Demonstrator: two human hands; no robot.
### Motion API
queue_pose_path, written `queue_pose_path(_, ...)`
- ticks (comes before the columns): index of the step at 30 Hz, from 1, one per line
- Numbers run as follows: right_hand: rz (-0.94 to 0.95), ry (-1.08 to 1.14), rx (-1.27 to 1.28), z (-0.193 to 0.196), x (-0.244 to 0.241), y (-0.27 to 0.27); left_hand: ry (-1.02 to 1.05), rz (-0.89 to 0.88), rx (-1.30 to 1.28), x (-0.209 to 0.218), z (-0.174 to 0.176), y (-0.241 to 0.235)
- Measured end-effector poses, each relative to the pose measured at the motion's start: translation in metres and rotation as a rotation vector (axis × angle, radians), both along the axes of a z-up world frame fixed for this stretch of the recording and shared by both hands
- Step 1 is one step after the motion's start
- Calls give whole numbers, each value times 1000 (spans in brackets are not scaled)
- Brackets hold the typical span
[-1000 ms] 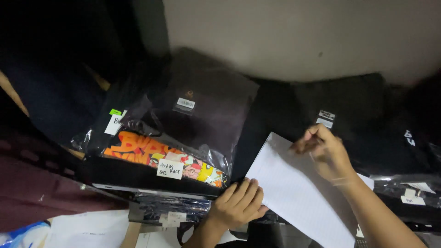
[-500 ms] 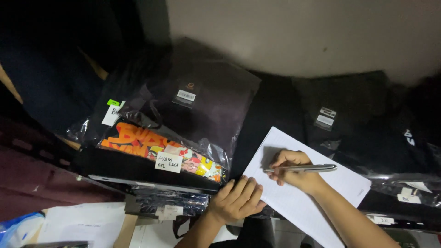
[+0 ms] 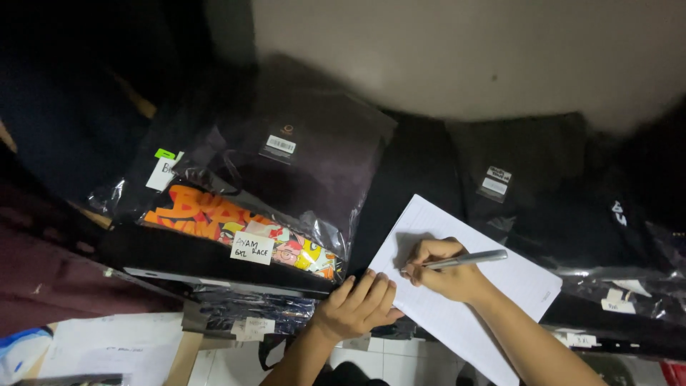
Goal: The person writes on a notepad with a pen, then picks up and places down several packaged t-shirts on a shelf while continuing to write. The person handles the notepad and pen throughout the clip.
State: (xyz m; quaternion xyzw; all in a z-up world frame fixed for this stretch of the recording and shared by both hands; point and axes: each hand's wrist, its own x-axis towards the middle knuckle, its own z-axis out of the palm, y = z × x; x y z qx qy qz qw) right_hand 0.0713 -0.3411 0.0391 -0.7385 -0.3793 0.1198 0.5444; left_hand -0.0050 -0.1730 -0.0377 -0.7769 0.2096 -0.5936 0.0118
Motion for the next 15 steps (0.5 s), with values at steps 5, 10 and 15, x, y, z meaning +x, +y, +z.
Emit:
queue_pose_path(5,-59,18,-19,1,0,3,103,-33,-99,-10,3,-8)
queue_pose_path(10,19,-6,4,1,1,-1,205,-34,-180,-17,8,-15)
queue_pose_path(15,42,13,-1,2,2,-2,274,25,-10,-15,-10,-11)
